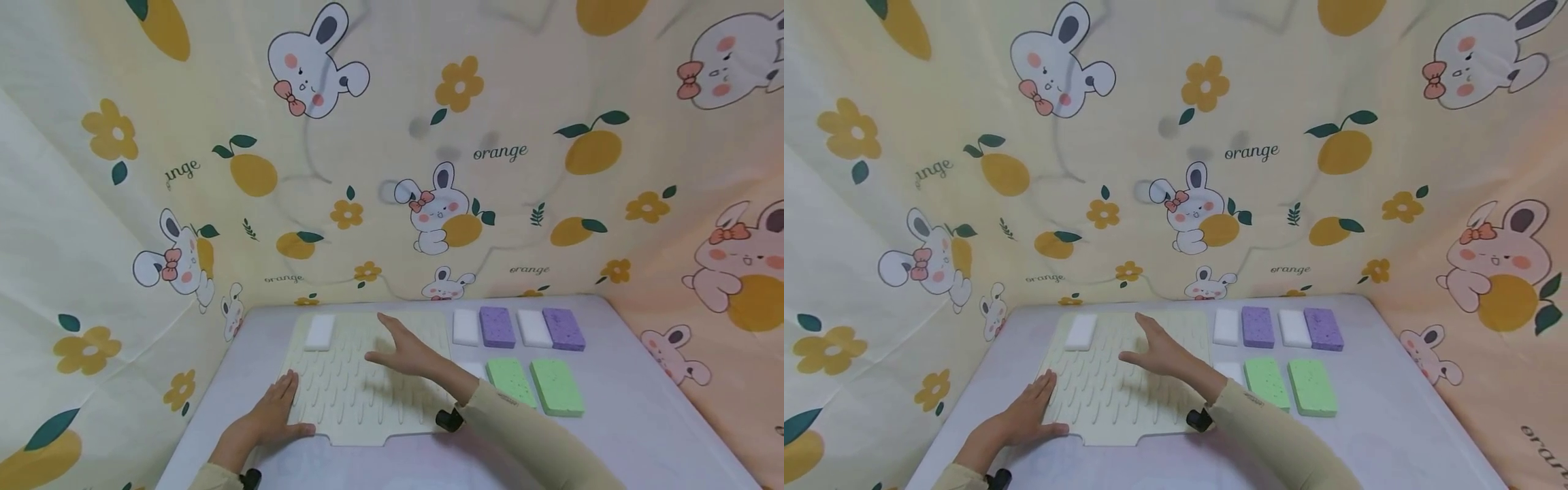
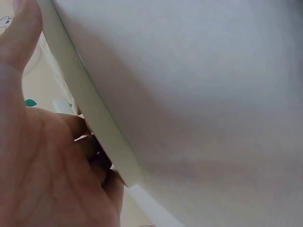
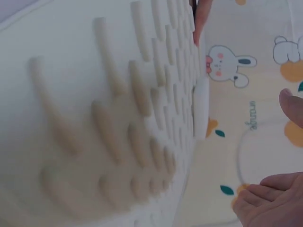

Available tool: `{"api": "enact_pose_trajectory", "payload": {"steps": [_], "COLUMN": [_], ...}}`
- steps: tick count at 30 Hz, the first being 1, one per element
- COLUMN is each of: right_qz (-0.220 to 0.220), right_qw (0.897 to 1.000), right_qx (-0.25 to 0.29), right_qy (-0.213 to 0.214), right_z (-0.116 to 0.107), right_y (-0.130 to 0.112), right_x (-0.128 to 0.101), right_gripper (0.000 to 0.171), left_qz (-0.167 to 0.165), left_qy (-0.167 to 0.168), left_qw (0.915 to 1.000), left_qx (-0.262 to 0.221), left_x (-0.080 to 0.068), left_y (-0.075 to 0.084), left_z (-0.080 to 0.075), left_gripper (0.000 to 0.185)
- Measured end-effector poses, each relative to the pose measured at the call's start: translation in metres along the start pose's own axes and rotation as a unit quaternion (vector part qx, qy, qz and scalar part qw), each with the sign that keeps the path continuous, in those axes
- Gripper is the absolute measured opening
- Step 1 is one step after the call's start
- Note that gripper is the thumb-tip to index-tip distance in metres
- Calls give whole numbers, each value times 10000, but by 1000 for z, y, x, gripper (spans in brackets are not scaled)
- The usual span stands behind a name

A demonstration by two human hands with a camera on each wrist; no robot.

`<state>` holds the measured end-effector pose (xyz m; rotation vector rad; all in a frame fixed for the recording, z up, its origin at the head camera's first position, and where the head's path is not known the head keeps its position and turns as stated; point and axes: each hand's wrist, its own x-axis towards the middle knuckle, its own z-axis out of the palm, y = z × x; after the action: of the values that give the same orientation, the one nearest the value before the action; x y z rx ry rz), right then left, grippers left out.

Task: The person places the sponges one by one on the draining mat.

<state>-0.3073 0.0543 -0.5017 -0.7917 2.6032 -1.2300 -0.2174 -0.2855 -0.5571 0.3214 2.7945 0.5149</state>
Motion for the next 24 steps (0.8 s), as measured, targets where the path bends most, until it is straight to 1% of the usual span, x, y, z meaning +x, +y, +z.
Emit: {"api": "enact_pose_trajectory", "payload": {"steps": [6, 9, 11, 13, 16, 24], "right_qz": [153, 198, 231, 298, 374, 661], "right_qw": [9997, 9994, 9991, 9988, 9982, 9958], "right_qx": [-102, -134, -158, -170, -161, -171], "right_qy": [146, 237, 309, 363, 438, 603], "right_z": [-15, -23, -28, -33, -40, -62], "right_y": [12, 19, 24, 30, 39, 57], "right_x": [-18, -28, -36, -44, -56, -87], "right_gripper": [101, 101, 100, 100, 99, 102], "left_qz": [132, 154, 136, 142, 65, -24], "left_qy": [32, 48, -3, 18, -13, 86], "left_qw": [9998, 9998, 9999, 9999, 10000, 9999], "left_qx": [-174, -114, -87, -90, -29, 97], "left_x": [-3, -3, -2, -1, -2, -3], "left_y": [3, 2, 0, 0, 1, 7], "left_z": [-3, -2, 0, 0, 1, 0], "left_gripper": [135, 134, 134, 134, 131, 126]}}
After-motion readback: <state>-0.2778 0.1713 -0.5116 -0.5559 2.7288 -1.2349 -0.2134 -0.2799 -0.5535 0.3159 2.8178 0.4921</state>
